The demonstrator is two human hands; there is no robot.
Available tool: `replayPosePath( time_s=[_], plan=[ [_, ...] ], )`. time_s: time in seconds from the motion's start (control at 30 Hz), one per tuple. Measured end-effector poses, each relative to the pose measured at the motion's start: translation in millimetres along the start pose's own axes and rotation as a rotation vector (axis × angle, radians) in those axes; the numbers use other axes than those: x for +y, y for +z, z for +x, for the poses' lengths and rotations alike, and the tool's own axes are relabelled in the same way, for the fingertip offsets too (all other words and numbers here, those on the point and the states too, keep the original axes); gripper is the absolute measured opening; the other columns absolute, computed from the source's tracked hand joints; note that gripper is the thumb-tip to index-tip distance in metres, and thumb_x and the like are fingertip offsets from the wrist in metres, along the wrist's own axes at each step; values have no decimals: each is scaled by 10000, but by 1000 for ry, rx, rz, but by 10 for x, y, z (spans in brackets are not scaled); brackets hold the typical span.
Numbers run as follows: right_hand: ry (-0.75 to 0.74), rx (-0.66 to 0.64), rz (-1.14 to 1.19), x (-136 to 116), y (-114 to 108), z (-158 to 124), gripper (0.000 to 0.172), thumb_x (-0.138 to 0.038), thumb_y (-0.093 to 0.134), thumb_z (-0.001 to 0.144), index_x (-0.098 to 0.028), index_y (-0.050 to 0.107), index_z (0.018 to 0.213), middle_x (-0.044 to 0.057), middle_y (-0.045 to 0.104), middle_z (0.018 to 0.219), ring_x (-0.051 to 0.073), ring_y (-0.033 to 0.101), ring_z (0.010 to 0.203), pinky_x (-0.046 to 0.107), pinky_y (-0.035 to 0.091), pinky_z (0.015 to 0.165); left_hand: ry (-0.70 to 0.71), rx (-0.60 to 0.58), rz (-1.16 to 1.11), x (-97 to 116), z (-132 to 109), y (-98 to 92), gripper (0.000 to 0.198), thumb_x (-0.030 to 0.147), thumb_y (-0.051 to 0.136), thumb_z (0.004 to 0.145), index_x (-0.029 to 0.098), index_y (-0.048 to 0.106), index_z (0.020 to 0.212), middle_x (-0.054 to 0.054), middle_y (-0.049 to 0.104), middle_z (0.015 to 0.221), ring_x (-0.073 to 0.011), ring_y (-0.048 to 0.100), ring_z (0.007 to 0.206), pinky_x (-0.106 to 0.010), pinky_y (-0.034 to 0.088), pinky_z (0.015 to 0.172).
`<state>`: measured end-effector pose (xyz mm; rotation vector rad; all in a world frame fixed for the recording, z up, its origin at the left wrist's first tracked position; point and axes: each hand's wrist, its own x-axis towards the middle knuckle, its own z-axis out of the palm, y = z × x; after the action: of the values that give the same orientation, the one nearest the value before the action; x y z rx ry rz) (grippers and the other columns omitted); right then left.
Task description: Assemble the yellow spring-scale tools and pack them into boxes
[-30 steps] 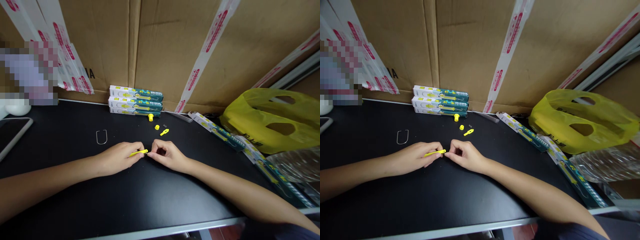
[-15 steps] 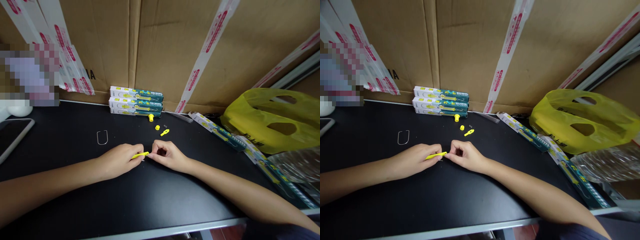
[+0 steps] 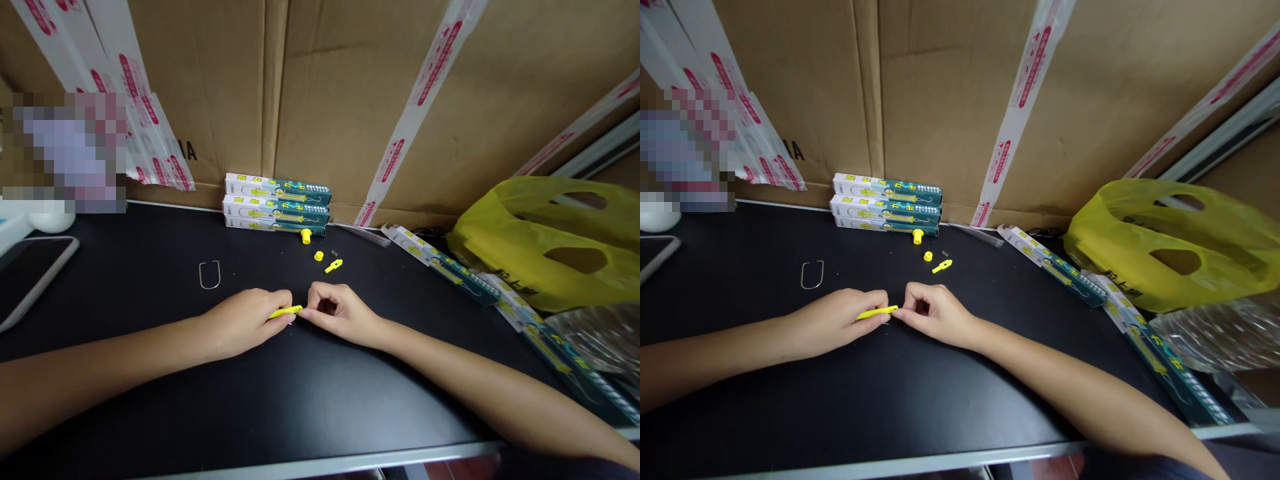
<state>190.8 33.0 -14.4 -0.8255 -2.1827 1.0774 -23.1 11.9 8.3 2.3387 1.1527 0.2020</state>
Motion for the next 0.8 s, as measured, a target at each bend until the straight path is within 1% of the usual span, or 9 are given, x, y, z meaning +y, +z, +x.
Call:
replayPosePath(
  time_s=[0.2,0.33,0.53,0.67,0.8],
  plan=[
    [19,-7,-4,-1,4,7,283,-317,640,840,-161,485,661,-40,496,614,56,392,514,178,319,463,-3,6,16,22,-1,-5,220,335,407,934,204,441,761,30,500,672,-138,496,623,-258,250,561],
    [6,-5,-6,-6,2,8,280,-304,634,845,-160,482,659,-46,487,605,51,383,509,176,321,469,-4,3,31,22,-18,-1,221,338,400,939,203,449,770,26,507,683,-143,507,637,-260,265,571],
    [-6,-15,12,1,-1,10,225,-288,640,847,-159,517,710,-45,500,626,58,406,536,178,341,496,-25,-27,33,43,-13,-20,228,325,376,951,202,435,768,19,512,695,-152,524,654,-262,289,589],
    [-16,13,-4,2,-12,15,258,-307,620,863,-163,496,688,-40,486,631,65,407,552,186,337,502,-54,-43,62,82,-1,-47,227,319,372,952,206,414,760,20,505,683,-154,523,640,-261,284,580],
    [-13,13,1,-1,-17,13,281,-324,617,865,-166,483,675,-38,487,634,67,406,550,188,335,499,-63,-67,98,96,6,-55,223,312,378,952,206,419,759,15,519,684,-160,539,650,-260,286,580]
  ],
)
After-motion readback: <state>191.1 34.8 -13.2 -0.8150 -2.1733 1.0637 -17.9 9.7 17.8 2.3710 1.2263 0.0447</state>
